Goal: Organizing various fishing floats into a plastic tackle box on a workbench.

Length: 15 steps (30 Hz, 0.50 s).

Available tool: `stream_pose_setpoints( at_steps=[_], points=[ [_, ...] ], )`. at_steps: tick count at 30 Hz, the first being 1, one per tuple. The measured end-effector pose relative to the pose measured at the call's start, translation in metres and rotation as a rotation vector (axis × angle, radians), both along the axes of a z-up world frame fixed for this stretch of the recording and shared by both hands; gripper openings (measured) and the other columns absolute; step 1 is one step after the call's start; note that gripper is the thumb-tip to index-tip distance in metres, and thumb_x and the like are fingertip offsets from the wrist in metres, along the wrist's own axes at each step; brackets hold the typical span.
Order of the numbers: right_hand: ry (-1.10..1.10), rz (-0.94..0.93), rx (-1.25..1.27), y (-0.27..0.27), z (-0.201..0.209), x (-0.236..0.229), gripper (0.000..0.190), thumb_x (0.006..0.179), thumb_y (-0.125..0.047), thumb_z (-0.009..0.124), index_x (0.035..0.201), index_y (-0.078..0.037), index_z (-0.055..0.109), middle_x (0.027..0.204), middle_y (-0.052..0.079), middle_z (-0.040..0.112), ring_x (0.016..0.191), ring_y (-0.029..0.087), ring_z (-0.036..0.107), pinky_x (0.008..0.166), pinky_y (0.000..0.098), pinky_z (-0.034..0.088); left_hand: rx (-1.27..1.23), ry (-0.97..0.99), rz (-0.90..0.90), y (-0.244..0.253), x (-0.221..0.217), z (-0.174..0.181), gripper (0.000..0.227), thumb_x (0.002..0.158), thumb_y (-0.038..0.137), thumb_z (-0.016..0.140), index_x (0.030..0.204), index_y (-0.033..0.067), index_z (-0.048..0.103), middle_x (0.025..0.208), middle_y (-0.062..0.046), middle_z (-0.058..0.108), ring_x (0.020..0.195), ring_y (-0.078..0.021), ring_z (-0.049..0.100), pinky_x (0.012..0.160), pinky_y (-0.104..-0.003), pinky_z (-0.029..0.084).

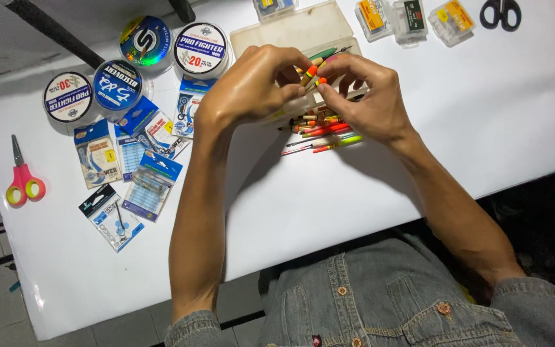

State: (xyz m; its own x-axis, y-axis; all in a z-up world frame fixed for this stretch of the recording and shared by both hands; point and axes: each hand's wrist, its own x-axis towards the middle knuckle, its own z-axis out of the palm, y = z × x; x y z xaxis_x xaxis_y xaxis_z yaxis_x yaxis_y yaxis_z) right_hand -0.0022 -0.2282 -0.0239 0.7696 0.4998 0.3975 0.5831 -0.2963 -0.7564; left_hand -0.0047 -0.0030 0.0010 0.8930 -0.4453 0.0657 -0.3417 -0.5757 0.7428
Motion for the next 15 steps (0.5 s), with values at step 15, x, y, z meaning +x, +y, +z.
stream_pose_setpoints(
  at_steps=[15],
  points=[
    [0.009, 0.005, -0.028, 0.006, -0.004, 0.004, 0.02, 0.093, 0.008, 0.071, 0.112, 0.0, 0.069, 0.099, 0.008, 0.072, 0.083, 0.011, 0.068, 0.066, 0.0225, 0.05, 0.345, -0.155, 0.183, -0.022, 0.003, -0.028, 0.012, 0.09, 0.015, 0.061, 0.097, 0.0056, 0.062, 0.085, -0.021, 0.068, 0.076, -0.0507, 0.061, 0.052, -0.057, 0.043]
  ],
)
